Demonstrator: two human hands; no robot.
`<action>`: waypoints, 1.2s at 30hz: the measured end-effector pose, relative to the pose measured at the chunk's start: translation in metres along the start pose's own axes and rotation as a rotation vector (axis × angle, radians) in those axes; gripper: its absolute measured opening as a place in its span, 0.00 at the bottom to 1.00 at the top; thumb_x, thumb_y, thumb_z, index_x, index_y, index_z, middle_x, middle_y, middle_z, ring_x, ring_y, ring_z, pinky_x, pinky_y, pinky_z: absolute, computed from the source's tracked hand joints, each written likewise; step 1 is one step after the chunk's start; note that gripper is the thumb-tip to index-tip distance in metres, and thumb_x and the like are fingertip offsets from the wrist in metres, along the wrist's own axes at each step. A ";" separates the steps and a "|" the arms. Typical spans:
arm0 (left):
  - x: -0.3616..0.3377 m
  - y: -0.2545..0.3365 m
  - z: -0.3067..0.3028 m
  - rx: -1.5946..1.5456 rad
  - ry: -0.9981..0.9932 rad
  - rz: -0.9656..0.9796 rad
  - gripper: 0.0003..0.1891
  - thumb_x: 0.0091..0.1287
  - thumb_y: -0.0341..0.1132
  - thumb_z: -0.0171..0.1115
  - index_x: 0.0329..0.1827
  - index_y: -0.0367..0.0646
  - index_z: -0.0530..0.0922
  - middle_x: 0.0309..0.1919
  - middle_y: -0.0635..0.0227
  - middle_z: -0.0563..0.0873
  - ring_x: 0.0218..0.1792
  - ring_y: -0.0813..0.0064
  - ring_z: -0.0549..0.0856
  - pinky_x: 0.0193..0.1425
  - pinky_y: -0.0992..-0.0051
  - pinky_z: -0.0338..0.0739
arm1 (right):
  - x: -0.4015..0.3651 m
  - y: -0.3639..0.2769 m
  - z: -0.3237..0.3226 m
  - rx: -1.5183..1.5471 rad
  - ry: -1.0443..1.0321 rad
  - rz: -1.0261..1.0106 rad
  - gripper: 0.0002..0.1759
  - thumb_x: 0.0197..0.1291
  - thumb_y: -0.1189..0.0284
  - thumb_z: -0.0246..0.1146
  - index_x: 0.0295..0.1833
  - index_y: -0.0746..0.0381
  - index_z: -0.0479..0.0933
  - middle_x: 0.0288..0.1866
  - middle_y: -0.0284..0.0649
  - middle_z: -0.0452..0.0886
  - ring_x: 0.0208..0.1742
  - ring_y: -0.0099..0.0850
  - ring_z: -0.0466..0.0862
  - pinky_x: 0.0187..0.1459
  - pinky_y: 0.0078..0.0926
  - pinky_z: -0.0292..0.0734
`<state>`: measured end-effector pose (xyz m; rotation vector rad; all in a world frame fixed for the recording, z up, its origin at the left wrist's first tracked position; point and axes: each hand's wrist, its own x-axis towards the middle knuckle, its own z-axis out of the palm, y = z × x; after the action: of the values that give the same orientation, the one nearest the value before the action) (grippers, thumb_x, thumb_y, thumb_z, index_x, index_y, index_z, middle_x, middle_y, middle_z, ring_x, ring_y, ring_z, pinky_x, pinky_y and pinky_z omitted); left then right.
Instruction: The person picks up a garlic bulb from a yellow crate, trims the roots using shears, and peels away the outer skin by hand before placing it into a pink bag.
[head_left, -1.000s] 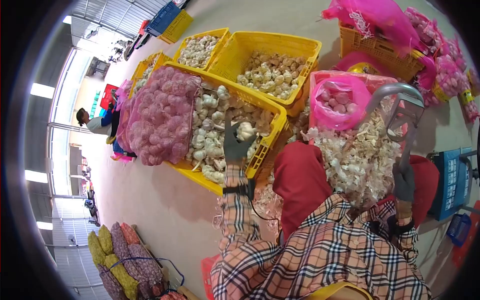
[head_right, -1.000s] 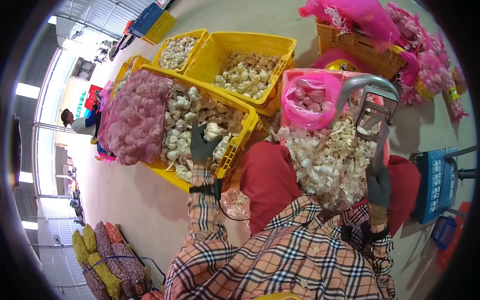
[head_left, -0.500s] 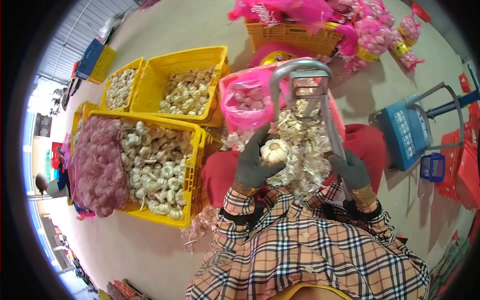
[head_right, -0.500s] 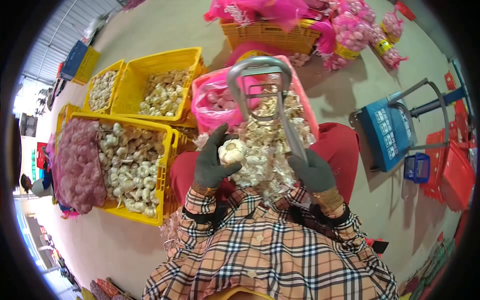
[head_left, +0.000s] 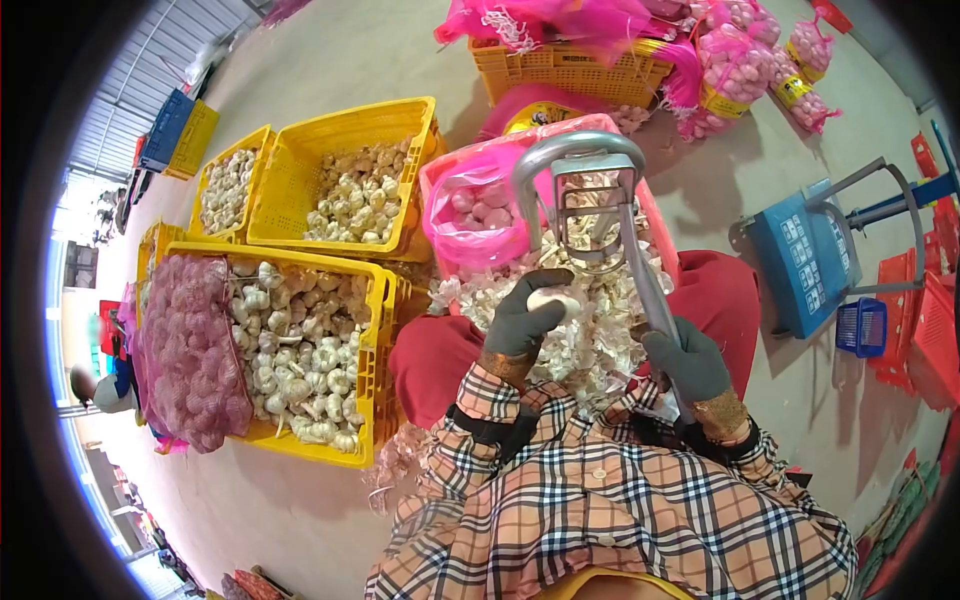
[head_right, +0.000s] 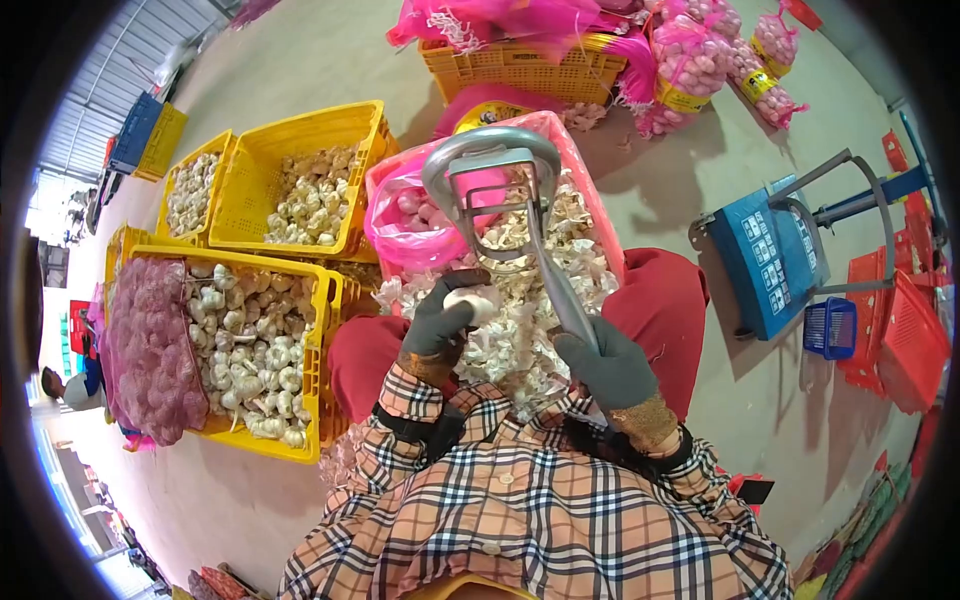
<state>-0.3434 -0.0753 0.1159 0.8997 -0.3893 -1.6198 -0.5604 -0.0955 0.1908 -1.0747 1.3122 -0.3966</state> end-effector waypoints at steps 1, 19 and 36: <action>0.006 -0.001 0.004 0.255 0.022 0.045 0.28 0.49 0.30 0.68 0.54 0.35 0.69 0.41 0.65 0.79 0.44 0.77 0.77 0.47 0.77 0.74 | 0.002 0.003 0.000 -0.015 0.006 -0.010 0.19 0.58 0.60 0.60 0.45 0.64 0.73 0.22 0.31 0.71 0.21 0.18 0.70 0.23 0.18 0.65; 0.012 0.023 0.048 0.521 0.032 0.221 0.51 0.38 0.25 0.74 0.67 0.36 0.52 0.55 0.58 0.73 0.52 0.70 0.76 0.52 0.73 0.74 | -0.008 -0.004 -0.001 -0.290 0.063 0.078 0.23 0.56 0.55 0.59 0.46 0.63 0.71 0.27 0.41 0.78 0.28 0.29 0.80 0.32 0.29 0.73; 0.017 0.017 0.049 0.742 0.158 0.350 0.46 0.38 0.32 0.77 0.61 0.32 0.60 0.48 0.60 0.78 0.48 0.73 0.78 0.51 0.75 0.74 | -0.003 0.014 -0.001 -0.352 0.073 -0.042 0.21 0.56 0.56 0.60 0.43 0.63 0.70 0.23 0.45 0.74 0.22 0.36 0.78 0.25 0.30 0.70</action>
<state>-0.3678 -0.1066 0.1532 1.4059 -1.0127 -1.0656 -0.5666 -0.0867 0.1810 -1.3932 1.4610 -0.2412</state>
